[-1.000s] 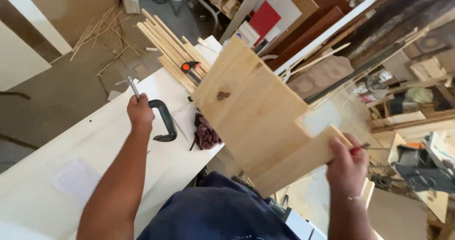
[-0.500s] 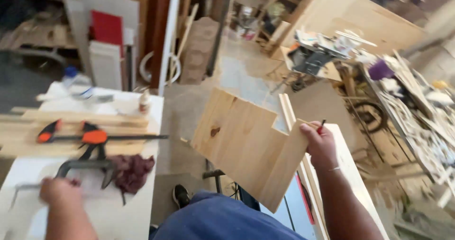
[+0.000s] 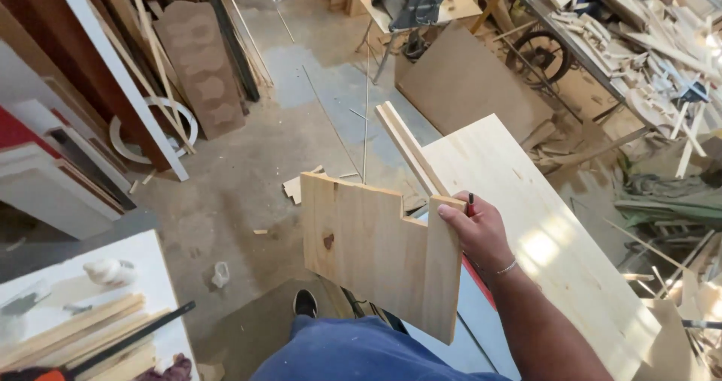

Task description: Measuring and marking wooden boards in a workshop using a tape measure and pencil.

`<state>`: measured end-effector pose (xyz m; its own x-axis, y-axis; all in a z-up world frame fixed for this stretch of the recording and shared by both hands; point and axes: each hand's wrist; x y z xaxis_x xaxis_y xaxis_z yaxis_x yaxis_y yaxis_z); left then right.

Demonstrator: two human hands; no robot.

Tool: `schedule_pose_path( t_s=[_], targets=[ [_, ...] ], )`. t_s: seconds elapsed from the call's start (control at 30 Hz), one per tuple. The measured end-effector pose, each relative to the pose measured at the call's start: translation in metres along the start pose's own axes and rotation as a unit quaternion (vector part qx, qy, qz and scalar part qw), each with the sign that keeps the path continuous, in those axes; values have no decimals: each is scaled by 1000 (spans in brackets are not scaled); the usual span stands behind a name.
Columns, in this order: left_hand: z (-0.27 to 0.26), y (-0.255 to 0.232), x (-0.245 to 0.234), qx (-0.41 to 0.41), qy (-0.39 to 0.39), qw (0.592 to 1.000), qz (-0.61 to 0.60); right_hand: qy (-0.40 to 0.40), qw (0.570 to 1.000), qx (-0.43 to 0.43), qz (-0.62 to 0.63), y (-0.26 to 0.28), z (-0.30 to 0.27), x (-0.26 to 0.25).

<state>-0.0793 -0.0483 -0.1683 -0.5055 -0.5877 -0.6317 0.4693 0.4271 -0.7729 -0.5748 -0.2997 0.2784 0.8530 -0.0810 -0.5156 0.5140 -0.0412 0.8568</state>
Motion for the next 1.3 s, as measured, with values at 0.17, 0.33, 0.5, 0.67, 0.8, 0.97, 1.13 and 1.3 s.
schedule_pose_path(
  t_s=[0.17,0.33,0.5,0.67,0.8,0.97,1.13,1.3],
  targets=[
    [59,-161,33,40,-26,989,-136,51,995,-15,85,1,50,-10],
    [160,-316,108,-50,304,924,-226,31,980,-112,162,-33,88,-43],
    [218,-403,157,-32,555,766,-324,-111,972,-80,189,-85,84,-86],
    [247,-464,223,-57,724,640,-252,-246,955,-21,162,-85,75,-95],
    [282,-521,271,-81,768,591,-235,-312,941,-8,132,-66,93,-83],
    [350,-538,355,-101,754,564,-321,-389,917,0,82,-50,160,-25],
    [481,-526,440,-97,710,617,-325,-432,896,30,98,-21,259,77],
    [619,-543,483,-74,693,644,-317,-367,895,60,246,-1,343,141]
  ],
)
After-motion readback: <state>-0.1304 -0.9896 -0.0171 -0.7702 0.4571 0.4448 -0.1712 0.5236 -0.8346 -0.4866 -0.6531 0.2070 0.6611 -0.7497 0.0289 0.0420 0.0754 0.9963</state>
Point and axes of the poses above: each hand's wrist, its own z-axis towards the middle knuckle, its own x-axis out of the palm, y = z × x, and after that the axes turned 3 degrees about -z, right-handed
